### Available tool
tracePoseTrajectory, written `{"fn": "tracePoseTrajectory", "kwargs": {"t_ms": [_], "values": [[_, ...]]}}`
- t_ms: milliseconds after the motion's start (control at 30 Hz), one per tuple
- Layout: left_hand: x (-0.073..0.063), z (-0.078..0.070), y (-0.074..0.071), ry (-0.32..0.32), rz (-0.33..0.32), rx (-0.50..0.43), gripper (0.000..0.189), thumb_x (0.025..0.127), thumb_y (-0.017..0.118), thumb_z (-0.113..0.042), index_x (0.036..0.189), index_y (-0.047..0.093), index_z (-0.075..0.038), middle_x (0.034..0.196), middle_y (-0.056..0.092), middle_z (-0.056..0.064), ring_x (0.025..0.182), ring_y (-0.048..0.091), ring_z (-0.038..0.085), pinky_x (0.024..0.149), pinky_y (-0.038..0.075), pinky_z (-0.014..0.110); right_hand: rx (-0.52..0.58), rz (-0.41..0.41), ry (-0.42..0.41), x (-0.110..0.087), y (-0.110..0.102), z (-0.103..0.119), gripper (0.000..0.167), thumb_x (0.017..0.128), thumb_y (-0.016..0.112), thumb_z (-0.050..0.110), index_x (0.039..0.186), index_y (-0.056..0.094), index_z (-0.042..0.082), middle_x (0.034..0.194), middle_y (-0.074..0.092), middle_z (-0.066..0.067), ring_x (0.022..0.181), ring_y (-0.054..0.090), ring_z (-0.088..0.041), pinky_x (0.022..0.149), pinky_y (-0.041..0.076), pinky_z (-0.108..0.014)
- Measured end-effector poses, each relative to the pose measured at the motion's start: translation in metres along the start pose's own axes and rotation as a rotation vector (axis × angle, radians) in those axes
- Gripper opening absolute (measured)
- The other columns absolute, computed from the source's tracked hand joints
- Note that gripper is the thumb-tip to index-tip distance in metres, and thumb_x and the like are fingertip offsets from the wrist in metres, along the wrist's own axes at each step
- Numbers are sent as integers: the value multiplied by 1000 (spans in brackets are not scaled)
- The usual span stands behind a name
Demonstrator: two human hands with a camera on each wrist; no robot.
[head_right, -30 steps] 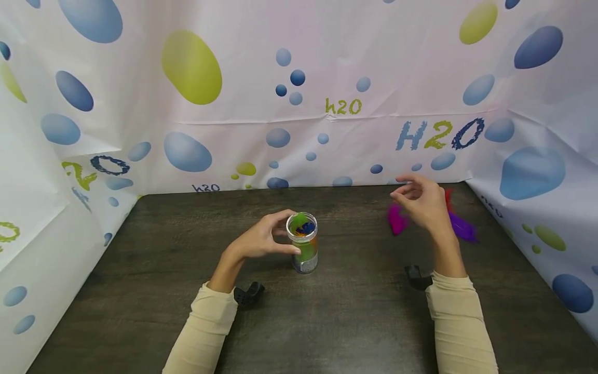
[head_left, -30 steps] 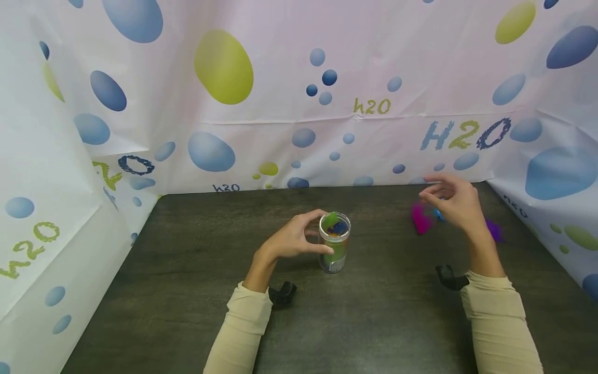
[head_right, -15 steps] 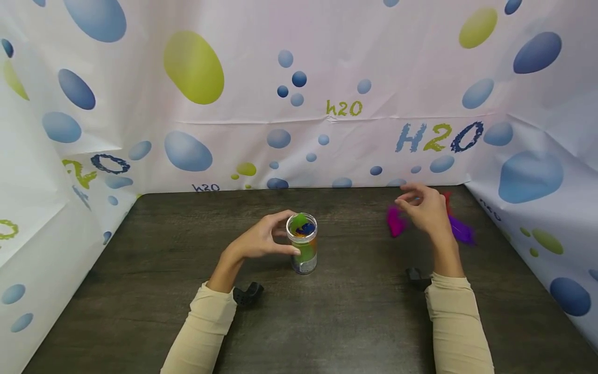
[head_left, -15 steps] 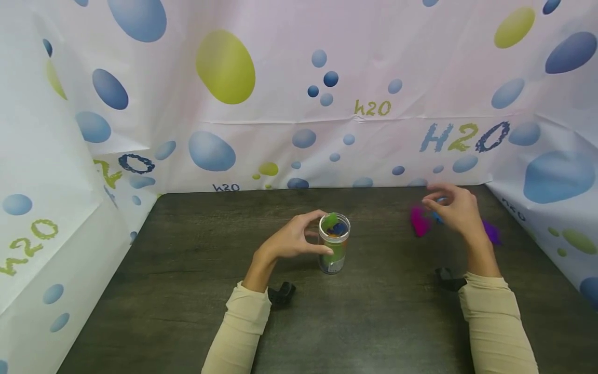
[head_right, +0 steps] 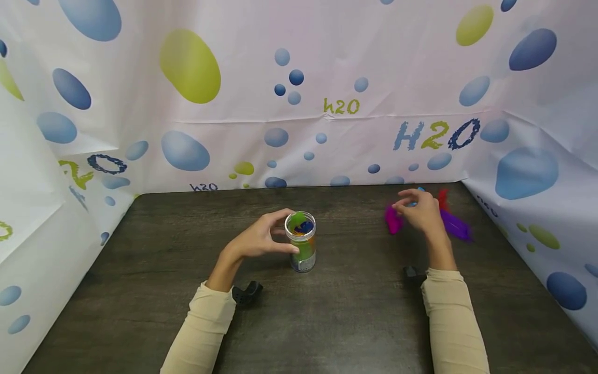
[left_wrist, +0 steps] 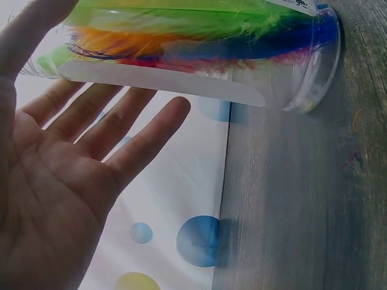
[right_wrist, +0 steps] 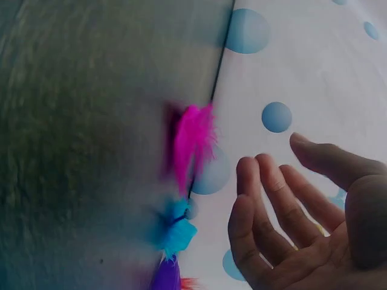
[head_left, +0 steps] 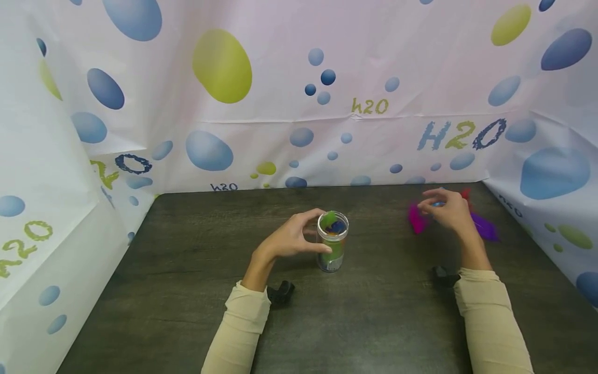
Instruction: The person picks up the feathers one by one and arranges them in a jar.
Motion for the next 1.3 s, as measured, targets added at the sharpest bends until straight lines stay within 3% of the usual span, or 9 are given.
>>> {"fn": "tracePoseTrajectory", "kwargs": {"t_ms": [133, 267, 433, 600, 833, 1067, 1300], "values": [[0, 0, 1, 4, -1, -3, 61, 86, 82, 1, 140, 53, 2, 130, 63, 16, 125, 62, 26, 102, 55, 34, -30, 24, 37, 3, 4, -4, 45, 100, 69, 15, 133, 57, -15, 109, 74, -27, 87, 76, -32, 62, 50, -14], [0, -1, 0, 10, -8, -2, 62, 85, 83, 0, 140, 53, 2, 130, 64, 17, 125, 63, 27, 102, 55, 35, -56, 48, 63, 10, 7, -7, 45, 100, 69, 15, 132, 57, -14, 112, 72, -29, 89, 75, -36, 64, 53, -19], [1, -2, -2, 13, -7, 5, 64, 85, 83, 1, 141, 52, 3, 131, 63, 18, 125, 63, 28, 102, 56, 34, -105, 61, 98, 21, 10, -11, 46, 97, 70, 14, 130, 58, -15, 113, 71, -32, 90, 74, -38, 73, 60, -38], [0, -2, -2, 10, -7, 6, 64, 85, 83, 0, 141, 52, 2, 130, 63, 17, 124, 63, 27, 101, 56, 34, -184, 111, 106, 30, 17, -12, 44, 92, 71, 7, 126, 58, -17, 116, 67, -35, 104, 64, -51, 87, 55, -57], [1, -1, 0, 11, -5, -10, 62, 85, 83, 1, 140, 53, 2, 129, 64, 15, 124, 63, 25, 102, 55, 34, -187, 256, 126, 35, 29, -19, 49, 88, 73, 0, 128, 54, -20, 112, 66, -37, 98, 67, -47, 80, 58, -47], [1, -1, -1, 6, -2, -9, 63, 85, 83, 0, 140, 53, 1, 130, 64, 16, 124, 63, 26, 101, 55, 33, -216, 278, 146, 34, 33, -20, 48, 85, 74, -1, 126, 56, -19, 96, 68, -28, 85, 65, -35, 73, 54, -42], [1, 0, -1, -6, -1, -17, 62, 86, 83, 0, 140, 53, 1, 130, 63, 16, 124, 63, 26, 101, 56, 33, -241, 263, 121, 35, 35, -17, 46, 84, 75, -1, 123, 58, -19, 94, 70, -29, 82, 67, -34, 73, 55, -44]]}}
Point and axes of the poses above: each hand's wrist, its own x-axis towards the middle knuckle, its own y-axis out of the palm, z = x × y, the point moved 8 cm from there along x, towards the middle knuckle
